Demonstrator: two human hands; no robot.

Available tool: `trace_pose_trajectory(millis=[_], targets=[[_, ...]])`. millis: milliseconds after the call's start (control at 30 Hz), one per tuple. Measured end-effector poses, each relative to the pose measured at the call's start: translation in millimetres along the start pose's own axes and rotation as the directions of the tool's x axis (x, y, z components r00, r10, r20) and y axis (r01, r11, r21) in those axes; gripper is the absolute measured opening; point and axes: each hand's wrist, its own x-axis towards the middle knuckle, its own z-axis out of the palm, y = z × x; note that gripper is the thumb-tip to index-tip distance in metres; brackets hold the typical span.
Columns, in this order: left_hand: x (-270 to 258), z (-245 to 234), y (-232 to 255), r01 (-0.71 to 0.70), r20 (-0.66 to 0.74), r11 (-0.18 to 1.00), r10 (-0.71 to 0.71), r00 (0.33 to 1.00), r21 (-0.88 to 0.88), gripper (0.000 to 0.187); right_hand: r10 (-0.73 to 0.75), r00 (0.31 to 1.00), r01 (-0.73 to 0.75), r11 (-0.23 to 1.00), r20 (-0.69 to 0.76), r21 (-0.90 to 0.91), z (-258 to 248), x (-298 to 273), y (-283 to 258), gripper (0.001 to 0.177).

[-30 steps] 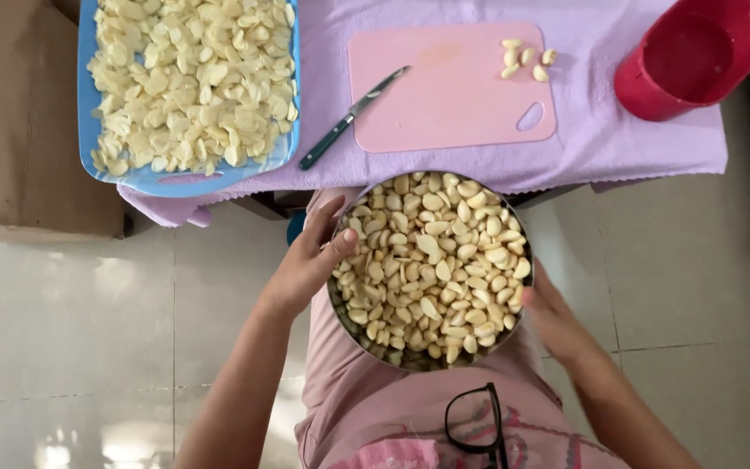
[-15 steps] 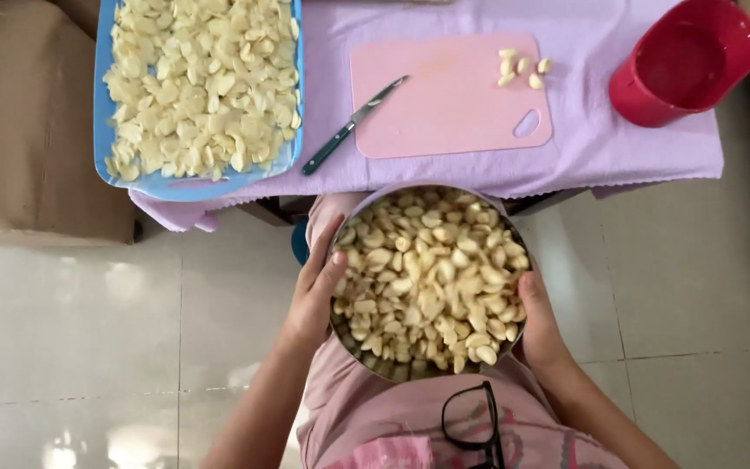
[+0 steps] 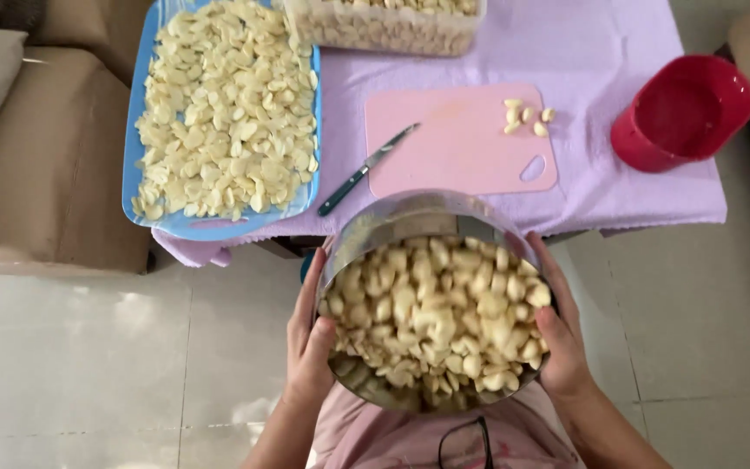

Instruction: Sorting and slicing garlic cloves from a large bowl onto a cutting board and tray.

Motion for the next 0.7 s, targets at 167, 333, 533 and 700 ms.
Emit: trace_pose_trajectory(millis=[167,333,533,700], targets=[[-22,2,-16,0.497,-0.162,0.858,-0.513,0.843,-0.126,0.095,0.581,0.78,-0.554,0.814,-0.231,0.176,31,1,-18,0.087],[2,-2,19,0.33,-0.122,0.944,-0.33,0.936,-0.028,0.085,0.323,0.936,-0.318,0.947,-0.139,0.054,10,9,-4,0.086],[2,-1,-2,0.241,-0.111,0.968,-0.233,0.966,0.064,0.089,0.188,0.982,-0.181,0.972,-0.033,0.148,4,14,17,0.089],[-11,9,-5,0.478,-0.196,0.878,-0.466,0.863,0.015,0.085,0.569,0.807,-0.549,0.821,-0.158,0.155,8,14,4,0.086]])
